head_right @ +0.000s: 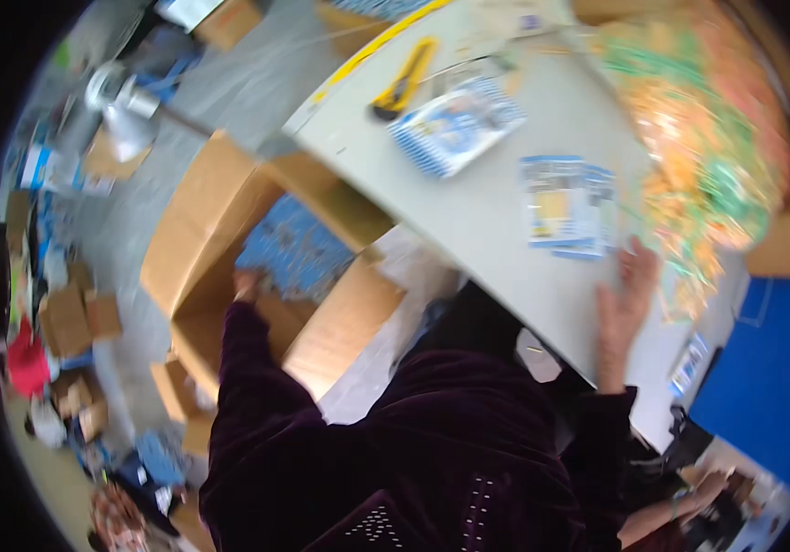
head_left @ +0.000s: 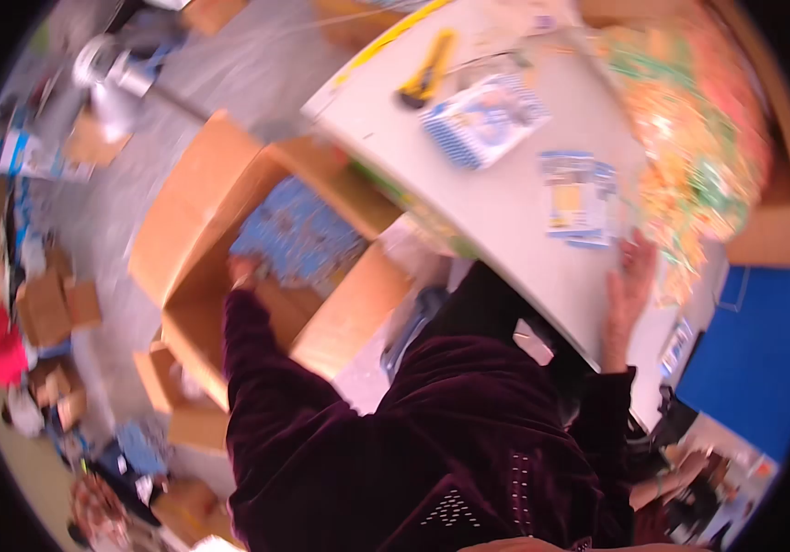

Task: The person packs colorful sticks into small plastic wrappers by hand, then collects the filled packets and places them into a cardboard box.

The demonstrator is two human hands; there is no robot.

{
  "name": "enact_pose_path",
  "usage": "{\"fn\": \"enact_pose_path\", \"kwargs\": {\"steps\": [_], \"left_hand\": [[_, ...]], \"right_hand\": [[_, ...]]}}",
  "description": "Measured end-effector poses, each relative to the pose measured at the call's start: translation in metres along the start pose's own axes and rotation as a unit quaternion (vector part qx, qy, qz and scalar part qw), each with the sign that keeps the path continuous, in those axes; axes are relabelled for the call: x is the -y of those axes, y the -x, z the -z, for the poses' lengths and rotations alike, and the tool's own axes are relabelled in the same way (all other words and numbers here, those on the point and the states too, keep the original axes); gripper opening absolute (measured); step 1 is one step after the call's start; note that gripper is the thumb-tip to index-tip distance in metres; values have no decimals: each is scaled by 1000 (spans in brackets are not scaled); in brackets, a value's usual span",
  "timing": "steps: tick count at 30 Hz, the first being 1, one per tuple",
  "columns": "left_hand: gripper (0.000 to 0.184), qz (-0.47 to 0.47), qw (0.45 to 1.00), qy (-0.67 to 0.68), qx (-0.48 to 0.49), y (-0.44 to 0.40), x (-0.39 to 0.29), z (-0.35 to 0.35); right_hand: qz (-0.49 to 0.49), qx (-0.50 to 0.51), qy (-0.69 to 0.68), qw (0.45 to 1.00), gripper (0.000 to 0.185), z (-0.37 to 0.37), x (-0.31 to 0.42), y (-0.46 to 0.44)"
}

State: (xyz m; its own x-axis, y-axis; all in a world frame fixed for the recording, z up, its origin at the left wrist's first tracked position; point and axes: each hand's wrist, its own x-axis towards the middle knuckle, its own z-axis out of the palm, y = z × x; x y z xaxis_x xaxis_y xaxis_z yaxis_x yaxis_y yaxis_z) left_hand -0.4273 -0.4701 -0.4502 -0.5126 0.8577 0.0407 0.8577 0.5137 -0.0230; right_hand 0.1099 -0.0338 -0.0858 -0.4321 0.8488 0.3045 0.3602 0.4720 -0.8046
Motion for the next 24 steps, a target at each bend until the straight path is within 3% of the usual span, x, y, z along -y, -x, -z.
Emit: {"fn": "enact_pose_path", "kwargs": {"steps": [1, 3, 4, 6, 7, 8, 10, 12, 14, 16, 22, 24], "left_hand": [[29, 139, 975, 69, 161, -2, 27, -22], [50, 476, 872, -11, 110, -44, -38, 66], [58, 458, 884, -37, 83, -52, -59, 104], [48, 255, 966, 0, 49, -71, -114, 207], [40, 196, 960, 197, 27, -82, -143, 251], [31, 131, 913, 385, 8, -94, -176, 293], [19, 12, 859, 510, 53, -105, -267, 385], [19, -167, 849, 495, 79, -109, -325, 419], [26, -258, 850, 460, -1, -120, -377, 425], [36, -317, 846, 421, -85, -139, -418, 414], [49, -317, 877, 331, -146, -158, -484, 373], [49, -328, 865, 348, -154, -159, -482, 367]], "right_hand": [[-21, -4, 5, 1000, 70, 0, 5, -2], [-43, -18, 33, 998, 66, -2, 15, -5], [-44, -37, 39, 998, 66, -2, 17, -8], [-73, -56, 9, 996, 57, -5, 16, -16], [-73, -65, 6, 995, 57, -7, 12, -20], [-72, -54, -3, 996, 52, -9, 7, -25], [-65, -41, -14, 997, 47, -9, 5, -33], [-52, -22, 101, 993, 38, -8, 8, -40], [-56, -27, 65, 996, 35, -11, -1, -43], [-63, -32, 31, 997, 32, -11, -6, -41], [-61, -47, -6, 997, 25, -13, 0, -50], [-117, -33, -24, 992, 42, -18, -5, -54]]}}
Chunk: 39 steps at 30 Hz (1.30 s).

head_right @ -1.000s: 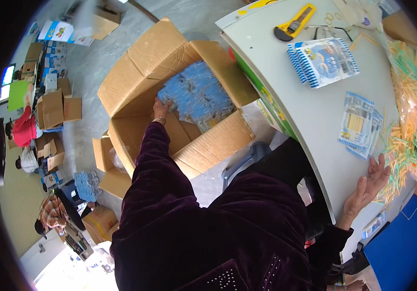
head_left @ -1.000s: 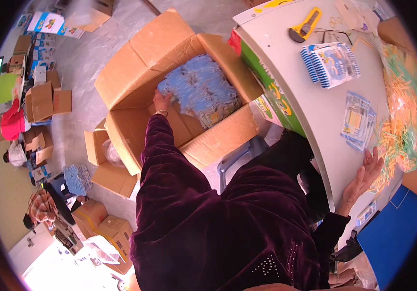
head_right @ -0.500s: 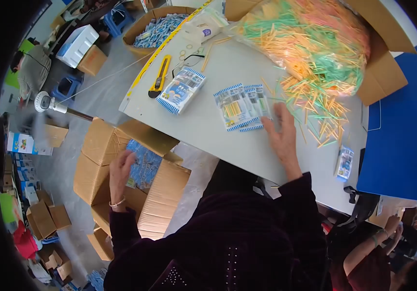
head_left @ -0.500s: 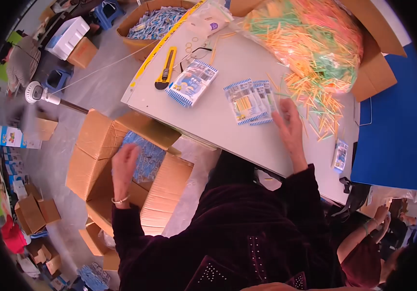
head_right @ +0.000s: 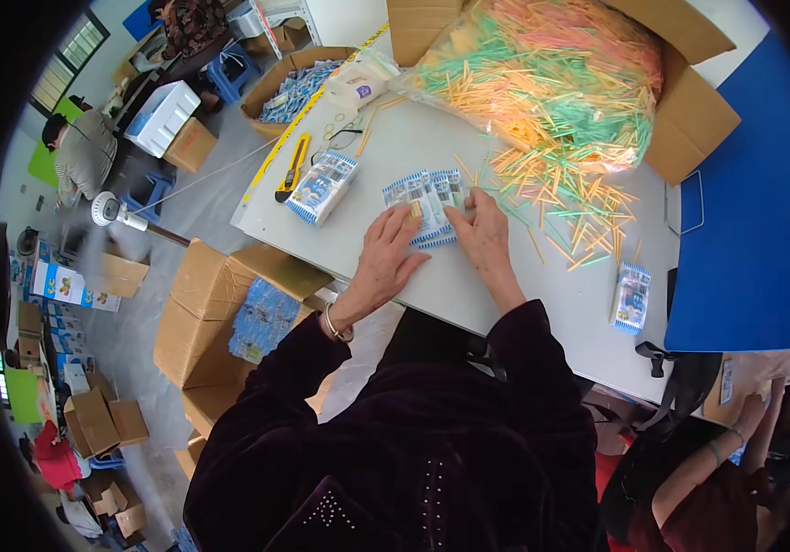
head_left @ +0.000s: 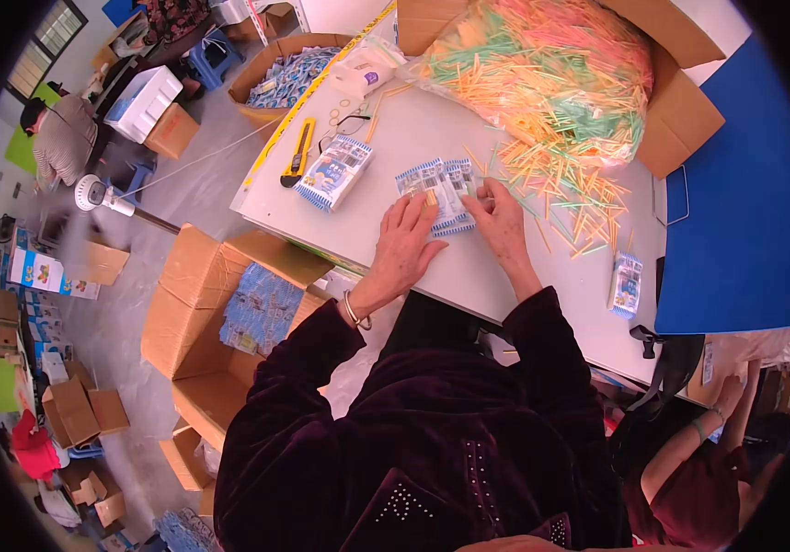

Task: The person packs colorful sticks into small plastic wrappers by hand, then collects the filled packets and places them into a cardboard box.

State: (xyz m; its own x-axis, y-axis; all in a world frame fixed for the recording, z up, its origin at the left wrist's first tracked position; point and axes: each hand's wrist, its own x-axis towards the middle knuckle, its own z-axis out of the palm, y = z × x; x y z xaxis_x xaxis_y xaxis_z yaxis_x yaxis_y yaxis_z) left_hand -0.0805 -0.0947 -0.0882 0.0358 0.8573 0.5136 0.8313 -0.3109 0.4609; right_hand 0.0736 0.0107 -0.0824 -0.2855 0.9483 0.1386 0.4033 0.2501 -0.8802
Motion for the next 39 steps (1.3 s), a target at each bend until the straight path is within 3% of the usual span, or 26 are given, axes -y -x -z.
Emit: {"fn": "enact_pose_path", "kwargs": {"steps": [3, 7, 11, 14, 16, 17, 20, 22, 23, 25, 27, 29, 31, 33, 35, 39], "left_hand": [[48, -16, 999, 30, -4, 5, 4, -2], [43, -17, 998, 64, 18, 4, 0, -1], [36, -1, 993, 114, 4, 6, 7, -4], [43, 64, 976, 206, -15, 3, 9, 2], [55, 161, 916, 355, -94, -2, 7, 3], [55, 164, 916, 352, -96, -5, 8, 8], [68, 176, 919, 347, -63, -19, 13, 22], [65, 169, 852, 481, 118, -24, 22, 36], [65, 183, 853, 476, 110, -27, 24, 43], [59, 50, 930, 319, 175, -29, 23, 52], [49, 8, 954, 269, 130, -24, 24, 53], [44, 26, 963, 256, 86, -11, 12, 62], [42, 77, 955, 282, 49, 8, 1, 65], [41, 110, 963, 244, 30, 28, 2, 82], [42, 143, 968, 175, -109, 56, 12, 110], [45, 343, 923, 56, -165, 150, 77, 186]], "right_hand": [[54, -39, 89, 994, 49, -9, -7, -8], [9, 4, 82, 997, 50, -11, 3, -11], [-21, 48, -90, 995, 37, -15, 5, -6], [-29, 91, -195, 976, 27, -10, 14, 5], [-36, 115, -239, 964, 22, -6, 18, 14], [-42, 149, -269, 951, 21, -4, 17, 18], [-28, 202, -326, 923, 21, 3, 19, 23], [-14, 230, -357, 905, 22, 7, 23, 27], [4, 241, -331, 912, 23, 9, 24, 27], [44, 252, -293, 921, 27, 7, 25, 30], [50, 253, -269, 928, 36, 3, 27, 34], [33, 282, -264, 922, 42, -3, 30, 40], [54, 234, -286, 927, 55, -7, 34, 44], [81, 261, -272, 923, 59, -6, 40, 43], [105, 280, -256, 919, 62, -6, 35, 41], [33, 258, -243, 935, 60, -5, 21, 38]]}}
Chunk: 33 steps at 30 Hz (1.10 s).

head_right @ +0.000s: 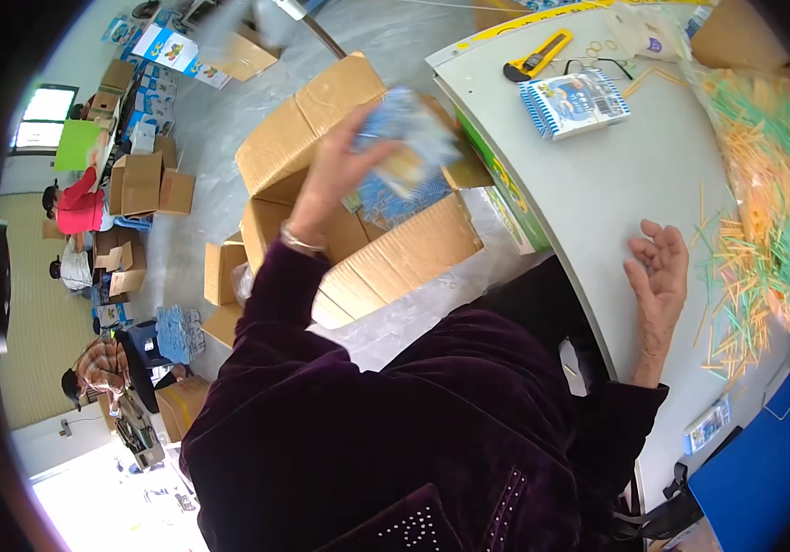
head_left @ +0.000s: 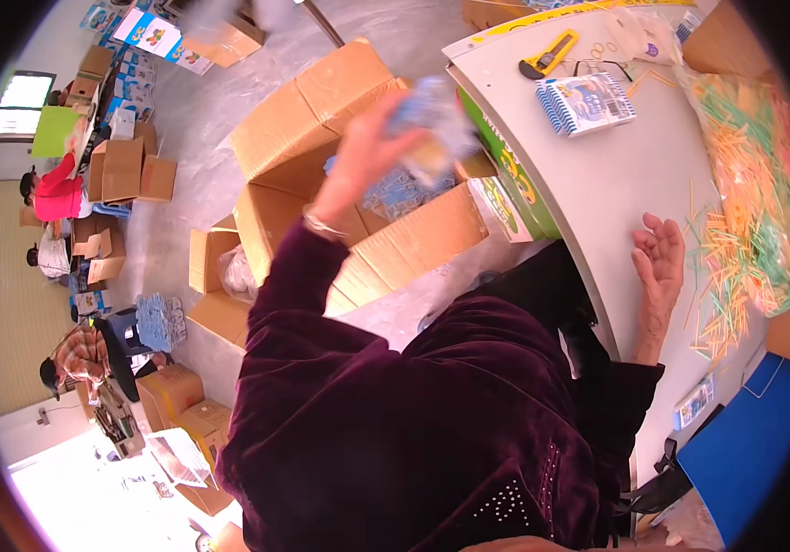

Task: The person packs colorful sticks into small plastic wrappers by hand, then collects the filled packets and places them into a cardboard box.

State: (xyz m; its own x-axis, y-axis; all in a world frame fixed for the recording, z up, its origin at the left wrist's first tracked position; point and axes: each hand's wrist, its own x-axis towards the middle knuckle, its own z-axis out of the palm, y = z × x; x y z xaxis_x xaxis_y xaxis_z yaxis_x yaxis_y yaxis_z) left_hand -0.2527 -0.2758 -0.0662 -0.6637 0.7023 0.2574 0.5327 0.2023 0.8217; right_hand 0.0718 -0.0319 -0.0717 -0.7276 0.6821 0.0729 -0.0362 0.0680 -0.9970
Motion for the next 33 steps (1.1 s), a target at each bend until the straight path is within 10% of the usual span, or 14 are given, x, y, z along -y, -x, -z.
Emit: {"fn": "enact_pose_path", "kwargs": {"steps": [5, 15, 25, 28, 33], "left_hand": [[39, 104, 955, -279, 2, 61, 176, 77], [40, 172, 945, -277, -20, 119, 329, 7], [56, 337, 865, -371, 39, 95, 308, -6], [58, 282, 837, -468, 4, 82, 264, -3], [31, 143, 862, -434, 219, 57, 162, 19]], "right_hand": [[-17, -24, 21, 999, 53, -4, -2, -3], [-24, -78, 64, 995, 49, -16, 4, -3], [1, -102, 83, 991, 47, -8, -10, -2], [46, -95, 23, 994, 44, -4, -11, 3], [46, -166, 19, 985, 41, 14, 17, 28]]}}
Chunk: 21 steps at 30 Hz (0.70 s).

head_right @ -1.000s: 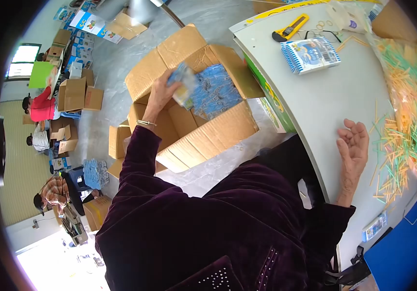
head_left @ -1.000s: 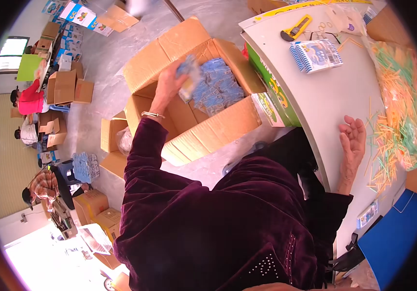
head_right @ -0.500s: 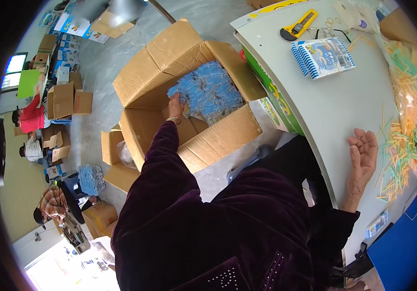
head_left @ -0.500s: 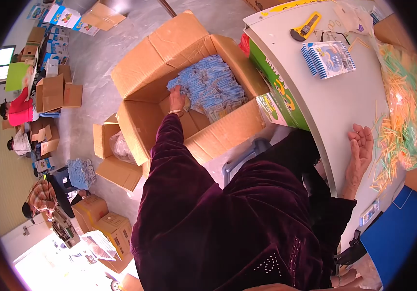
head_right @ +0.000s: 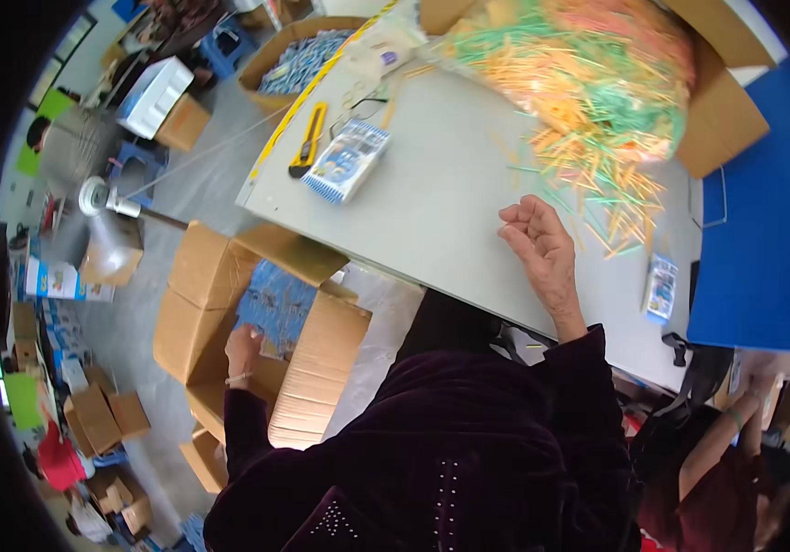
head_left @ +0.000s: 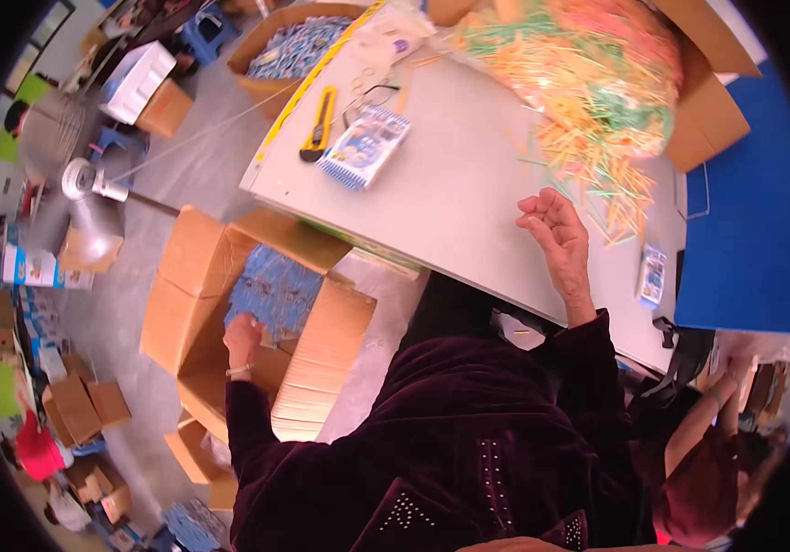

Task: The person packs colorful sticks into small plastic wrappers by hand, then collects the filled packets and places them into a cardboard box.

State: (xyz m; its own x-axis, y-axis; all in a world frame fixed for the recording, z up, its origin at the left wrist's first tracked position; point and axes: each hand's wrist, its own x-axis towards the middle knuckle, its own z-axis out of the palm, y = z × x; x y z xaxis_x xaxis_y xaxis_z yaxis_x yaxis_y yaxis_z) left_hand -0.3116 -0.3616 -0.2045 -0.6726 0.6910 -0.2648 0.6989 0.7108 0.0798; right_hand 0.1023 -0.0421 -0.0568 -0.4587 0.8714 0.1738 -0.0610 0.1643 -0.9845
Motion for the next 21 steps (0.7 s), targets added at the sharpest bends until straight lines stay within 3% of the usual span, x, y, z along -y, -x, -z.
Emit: {"fn": "enact_pose_path", "kwargs": {"steps": [2, 4, 6, 8, 9, 10, 11, 12, 13, 14, 16, 17, 19, 21], "left_hand": [[23, -195, 978, 61, 43, 12, -57, 52], [19, -307, 923, 195, 123, 32, -137, 115], [16, -437, 863, 243, 76, 39, -202, 140], [15, -503, 829, 242, 40, 42, -265, 153], [16, -543, 801, 252, -3, 44, -296, 154], [16, -565, 787, 248, 6, 48, -325, 153], [17, -597, 761, 255, -5, 53, -351, 152], [18, -624, 736, 261, -18, 59, -375, 151], [18, -635, 729, 257, -13, 65, -396, 147], [19, -654, 712, 257, 0, 71, -414, 141], [19, -671, 697, 253, 11, 84, -439, 128], [20, -690, 681, 244, 18, 89, -447, 122], [20, -707, 668, 231, 21, 93, -454, 115], [21, -695, 690, 197, 55, 97, -453, 110]], "right_hand": [[-20, -49, -56, 997, 37, 15, 8, 9], [-9, -75, -62, 995, 34, 28, 7, 17], [1, -120, -68, 990, 31, 39, 4, 31], [41, -145, -39, 988, 26, 55, 4, 42], [71, -186, 36, 979, 22, 68, 4, 48], [74, -212, 44, 973, 22, 87, 10, 56], [116, -301, 215, 922, 21, 104, 16, 63], [146, -373, 376, 836, 21, 118, 21, 68], [146, -429, 434, 778, 18, 136, 21, 74], [143, -438, 434, 774, 18, 151, 18, 80], [81, -440, 595, 668, 23, 175, 8, 89], [81, -442, 591, 670, 23, 180, 2, 92], [-93, -390, 648, 647, 30, 187, -9, 93], [-97, -397, 644, 647, 32, 189, -18, 92]]}}
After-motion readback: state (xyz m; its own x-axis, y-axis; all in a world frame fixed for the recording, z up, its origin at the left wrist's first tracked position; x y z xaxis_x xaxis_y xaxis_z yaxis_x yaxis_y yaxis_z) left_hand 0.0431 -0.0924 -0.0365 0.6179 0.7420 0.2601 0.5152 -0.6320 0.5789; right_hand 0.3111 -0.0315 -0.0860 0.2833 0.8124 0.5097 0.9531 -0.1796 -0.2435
